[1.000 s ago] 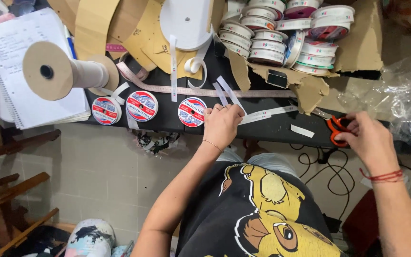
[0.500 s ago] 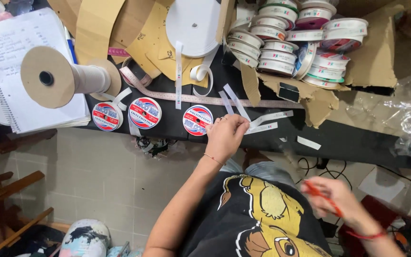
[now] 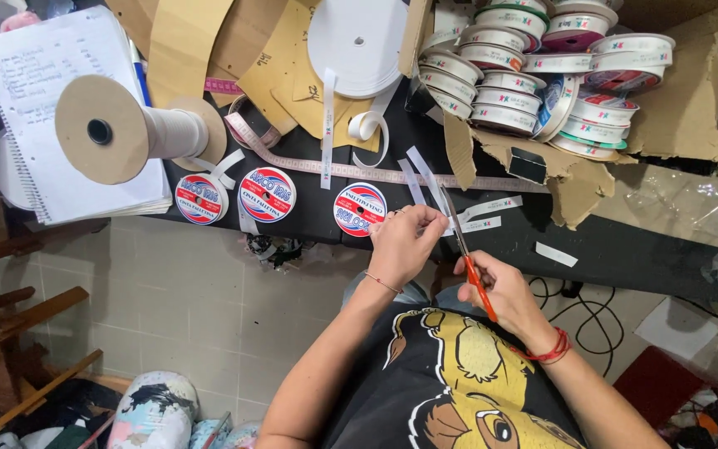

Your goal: The person repeatedly pulls white tape from a roll, cuts it into short strips using orange scissors, and places the cut pieces on a cluttered table. The person also handles a measuring tape and other items on the table.

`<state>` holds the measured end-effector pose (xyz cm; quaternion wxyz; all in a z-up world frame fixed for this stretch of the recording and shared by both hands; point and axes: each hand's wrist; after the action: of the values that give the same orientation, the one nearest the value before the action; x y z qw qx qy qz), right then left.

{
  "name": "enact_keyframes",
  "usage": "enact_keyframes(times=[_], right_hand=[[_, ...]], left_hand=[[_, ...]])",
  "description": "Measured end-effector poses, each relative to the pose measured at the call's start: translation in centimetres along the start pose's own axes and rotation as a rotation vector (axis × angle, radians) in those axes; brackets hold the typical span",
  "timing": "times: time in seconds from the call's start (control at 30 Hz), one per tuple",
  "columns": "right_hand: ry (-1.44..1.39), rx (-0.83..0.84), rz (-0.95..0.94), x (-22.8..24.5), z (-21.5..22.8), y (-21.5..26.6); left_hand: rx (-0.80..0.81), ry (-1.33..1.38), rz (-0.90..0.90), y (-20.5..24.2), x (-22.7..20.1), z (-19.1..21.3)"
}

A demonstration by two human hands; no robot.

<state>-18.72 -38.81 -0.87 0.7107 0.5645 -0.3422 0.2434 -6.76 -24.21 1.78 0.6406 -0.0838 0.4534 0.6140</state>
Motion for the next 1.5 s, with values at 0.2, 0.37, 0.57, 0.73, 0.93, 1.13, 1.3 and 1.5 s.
enact_keyframes(times=[0.2,0.37,0.57,0.73,0.93,1.13,1.3,1.5], right_hand=[[0.012,-0.066,0.031,-0.1,-0.3,0.4],[0.189,-0.112,0.037,1.2,0.3,1.7],[0.75,-0.222,0.339,2.8,1.3,1.8],[1.062,-0.465,0.801,1.0,0.9,-0.3],[1.112,-0.466,0.865,4.6,0.0,-0.3],[0.452,-0.283,1.032,11.8,-1.5,3.5],[0.004,-0.488,0.638,10.3,2.1,5.7],[-1.009,-0.309,0.15,2.6,5.2,7.0]], left_hand=[[-0.024,-0.006,-0.016,-0.1,0.7,-0.1],[-0.19,-0.08,-0.154,1.1,0.7,1.7],[-0.679,-0.324,-0.121,1.6,5.0,4.7],[-0.661,-0.247,0.08,1.0,8.3,4.3],[-0.79,0.102,-0.164,2.9,2.7,5.2],[-0.581,-0.055,-0.89,5.3,-2.8,4.7],[-0.635,0.482,-0.835,5.7,-6.2,1.4],[-0.382,0.573,-0.944,7.8,-10.6,-3.5]])
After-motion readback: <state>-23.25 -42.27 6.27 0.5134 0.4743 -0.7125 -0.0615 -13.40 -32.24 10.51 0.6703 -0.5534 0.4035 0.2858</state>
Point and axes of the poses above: each hand's wrist, its own y-axis away from the middle knuckle, its own z-axis out of the back of the hand, x = y × z, and after that the axes turned 13 degrees about -x, right-handed
